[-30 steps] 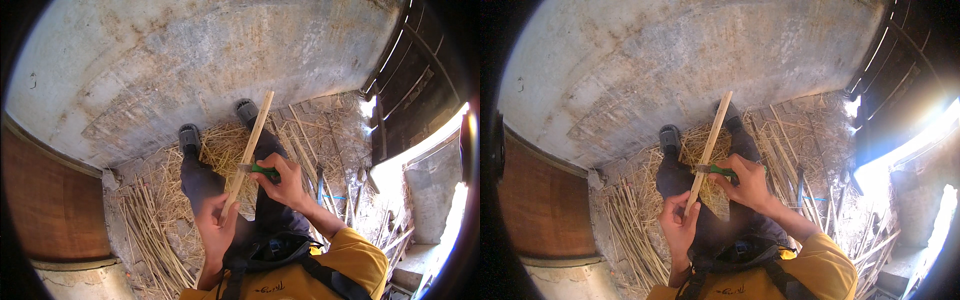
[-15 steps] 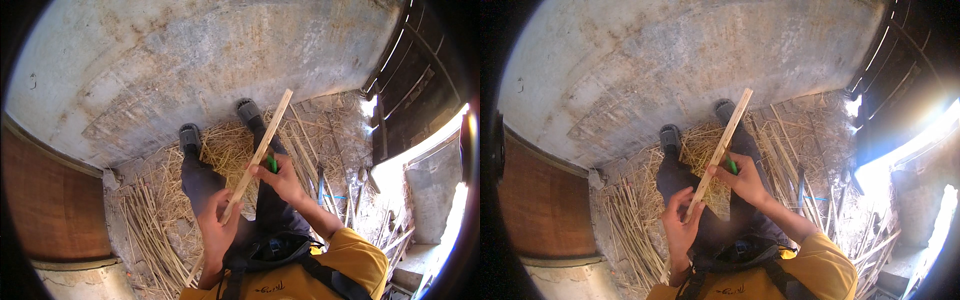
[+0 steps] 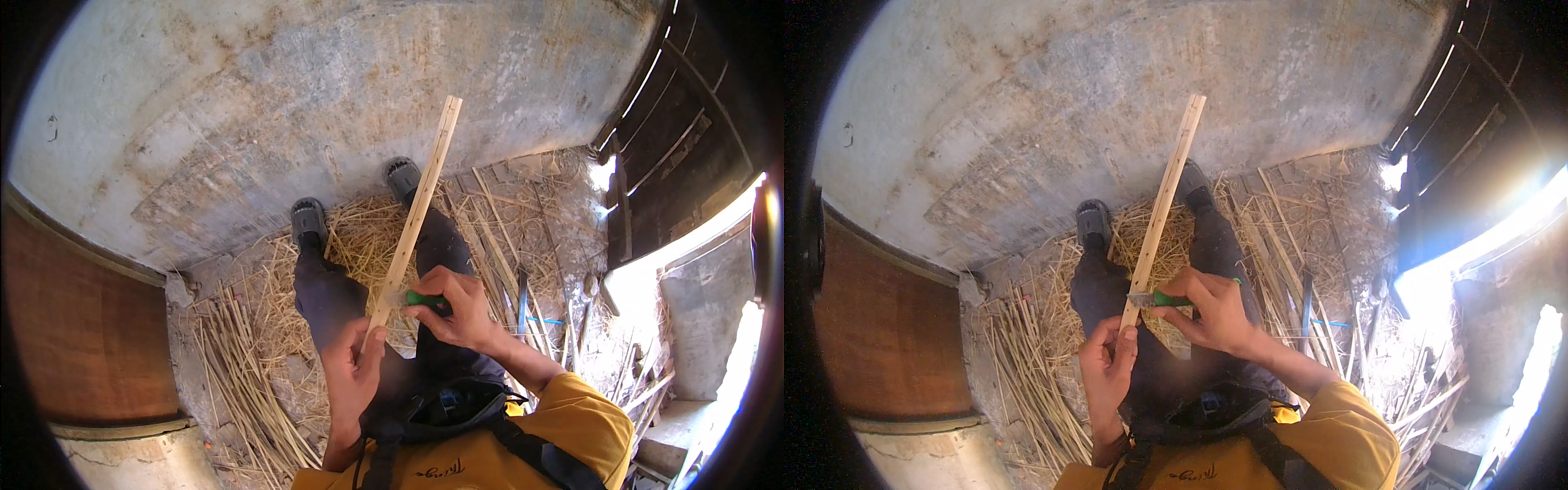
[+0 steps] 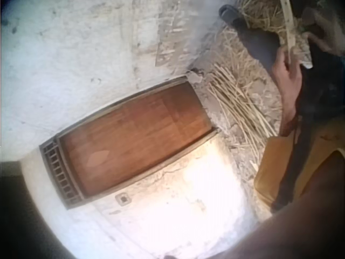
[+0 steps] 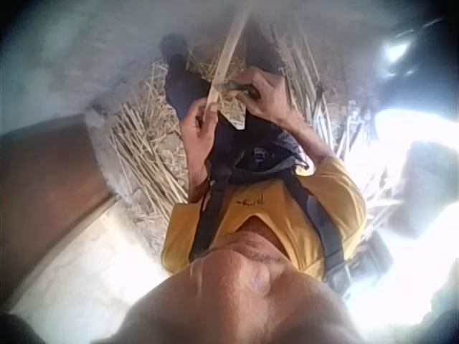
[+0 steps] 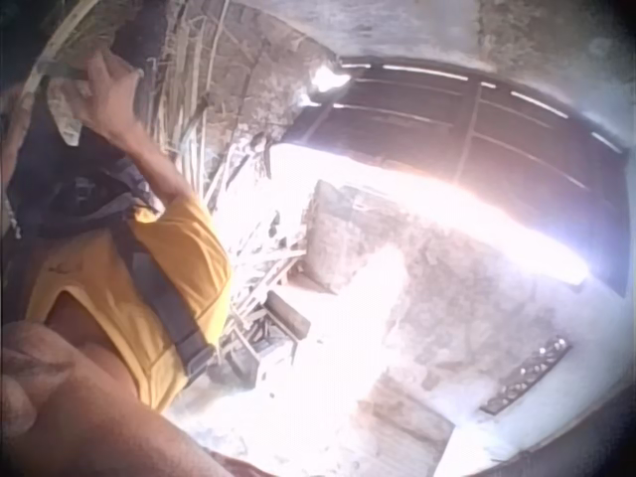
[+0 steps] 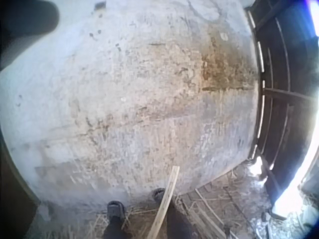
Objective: The person shapes a thin piece of wood by using a utility knife to shave off thin strips and then using a machete to scrape and refine the surface while sitting on the floor.
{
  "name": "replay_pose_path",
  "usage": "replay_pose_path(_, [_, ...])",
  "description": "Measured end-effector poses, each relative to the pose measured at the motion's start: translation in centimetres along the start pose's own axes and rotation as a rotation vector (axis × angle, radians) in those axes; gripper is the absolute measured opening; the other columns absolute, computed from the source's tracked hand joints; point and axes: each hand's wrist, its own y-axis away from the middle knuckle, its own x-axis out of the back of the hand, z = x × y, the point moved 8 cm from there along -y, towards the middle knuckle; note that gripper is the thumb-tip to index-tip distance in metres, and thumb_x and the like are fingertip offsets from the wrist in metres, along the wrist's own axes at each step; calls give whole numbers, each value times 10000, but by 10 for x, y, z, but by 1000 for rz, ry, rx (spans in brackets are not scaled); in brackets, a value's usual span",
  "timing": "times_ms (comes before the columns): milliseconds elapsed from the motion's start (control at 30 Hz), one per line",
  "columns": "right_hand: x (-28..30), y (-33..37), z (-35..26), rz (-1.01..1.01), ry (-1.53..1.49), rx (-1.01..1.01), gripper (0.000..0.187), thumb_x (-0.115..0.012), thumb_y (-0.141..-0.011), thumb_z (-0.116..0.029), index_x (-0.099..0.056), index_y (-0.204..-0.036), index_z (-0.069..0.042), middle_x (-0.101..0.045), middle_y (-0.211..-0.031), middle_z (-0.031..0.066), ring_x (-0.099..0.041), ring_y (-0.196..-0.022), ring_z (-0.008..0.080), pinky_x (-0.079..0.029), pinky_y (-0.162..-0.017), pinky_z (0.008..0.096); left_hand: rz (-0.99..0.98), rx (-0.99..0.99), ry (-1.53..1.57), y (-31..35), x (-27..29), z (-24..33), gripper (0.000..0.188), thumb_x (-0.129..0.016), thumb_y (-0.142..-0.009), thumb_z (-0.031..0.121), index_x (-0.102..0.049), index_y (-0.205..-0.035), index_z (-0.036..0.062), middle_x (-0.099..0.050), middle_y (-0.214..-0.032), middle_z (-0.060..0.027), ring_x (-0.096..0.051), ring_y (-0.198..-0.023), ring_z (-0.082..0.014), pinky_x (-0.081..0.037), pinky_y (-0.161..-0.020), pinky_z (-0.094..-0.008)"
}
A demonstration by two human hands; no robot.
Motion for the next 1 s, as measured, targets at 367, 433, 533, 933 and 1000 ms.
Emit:
replay_pose_path(367, [6,-5,-23,72,213,116,299,-928,-748,-212,-733,-945,-99,-704,-795,25,-675,-604,210,-497,-508,336,11,-7,-38,2,-1,2,257,-643,-1069,237,-705,-1130,-5,-567,-744,56,-454,-634,-14,-345,-550,-206])
replay_pose_path(433, [6,-6,-24,77,224,110,296,-928,-742,-209,-734,-938,-101,-700,-786,25,-668,-595,210,-492,-504,336,34,-36,-5,2,-3,2,209,-648,-1058,172,-699,-1122,-21,-577,-758,60,-417,-631,0,-295,-537,-207])
replay_pose_path(533, [9,-5,-23,102,247,113,294,-930,-733,-201,-736,-931,-104,-692,-771,26,-654,-580,212,-484,-497,338,38,-32,30,2,-3,4,164,-651,-1047,107,-693,-1117,-35,-597,-780,64,-392,-634,14,-252,-526,-206])
replay_pose_path(933, [98,-38,62,519,285,-260,174,-809,-900,-143,-700,-970,-28,-698,-791,81,-663,-716,145,-509,-661,312,-57,88,-79,35,-2,-32,183,-654,-1050,166,-717,-1074,-5,-573,-747,63,-437,-635,-4,-316,-539,-215])
replay_pose_path(1000, [121,-45,87,550,217,-359,180,-784,-937,-148,-683,-997,-12,-696,-802,75,-651,-761,108,-501,-696,294,-28,115,-56,39,4,-43,209,-645,-1061,225,-720,-1044,30,-521,-701,86,-426,-592,1,-315,-523,-205])
